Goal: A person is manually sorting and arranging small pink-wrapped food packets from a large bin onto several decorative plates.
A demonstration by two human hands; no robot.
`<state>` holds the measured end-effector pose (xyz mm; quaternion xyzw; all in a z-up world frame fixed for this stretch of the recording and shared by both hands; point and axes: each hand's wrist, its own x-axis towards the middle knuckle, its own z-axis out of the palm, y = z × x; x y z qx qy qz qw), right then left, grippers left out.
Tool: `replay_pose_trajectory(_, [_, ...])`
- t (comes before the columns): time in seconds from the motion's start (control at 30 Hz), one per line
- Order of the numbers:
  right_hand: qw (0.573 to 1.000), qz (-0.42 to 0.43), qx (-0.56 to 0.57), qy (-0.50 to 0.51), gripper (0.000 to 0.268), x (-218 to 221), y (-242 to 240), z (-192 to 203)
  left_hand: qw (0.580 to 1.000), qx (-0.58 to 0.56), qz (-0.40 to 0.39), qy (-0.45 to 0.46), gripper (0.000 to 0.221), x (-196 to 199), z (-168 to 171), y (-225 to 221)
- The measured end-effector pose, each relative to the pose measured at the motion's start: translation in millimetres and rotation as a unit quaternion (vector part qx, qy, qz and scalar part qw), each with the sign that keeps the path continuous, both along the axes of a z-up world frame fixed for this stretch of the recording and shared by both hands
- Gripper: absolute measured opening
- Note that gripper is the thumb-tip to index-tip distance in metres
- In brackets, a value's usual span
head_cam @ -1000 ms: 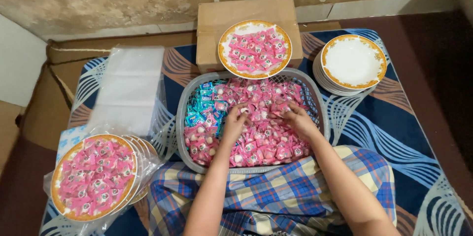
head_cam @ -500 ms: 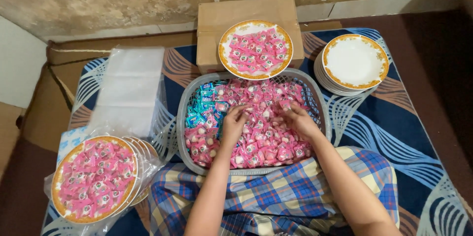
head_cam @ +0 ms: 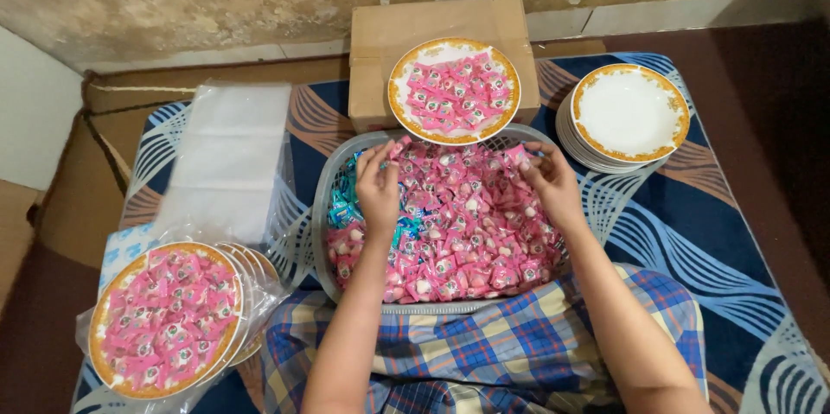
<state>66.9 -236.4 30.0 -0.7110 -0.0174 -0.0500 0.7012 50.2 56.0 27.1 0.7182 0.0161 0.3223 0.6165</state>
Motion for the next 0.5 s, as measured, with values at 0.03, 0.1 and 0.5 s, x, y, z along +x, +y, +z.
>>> replay_pose_trajectory(0.03, [1.000, 0.000, 0.000, 0.000, 0.041, 4, 3, 11, 1.000, 0.000, 0.000, 0.000, 0.034, 6, 12, -1])
replay_pose_trajectory(0.1, [0.992, -0.028, -0.093, -0.085, 0.031, 12, 9, 34, 0.995, 0.093, 0.022, -0.028, 0.033, 19, 36, -3])
replay_pose_trajectory(0.5, [0.871, -0.102, -0.398, -0.270, 0.015, 118, 61, 38, 0.927, 0.369, -0.061, 0.009, 0.023, 144, 37, -37])
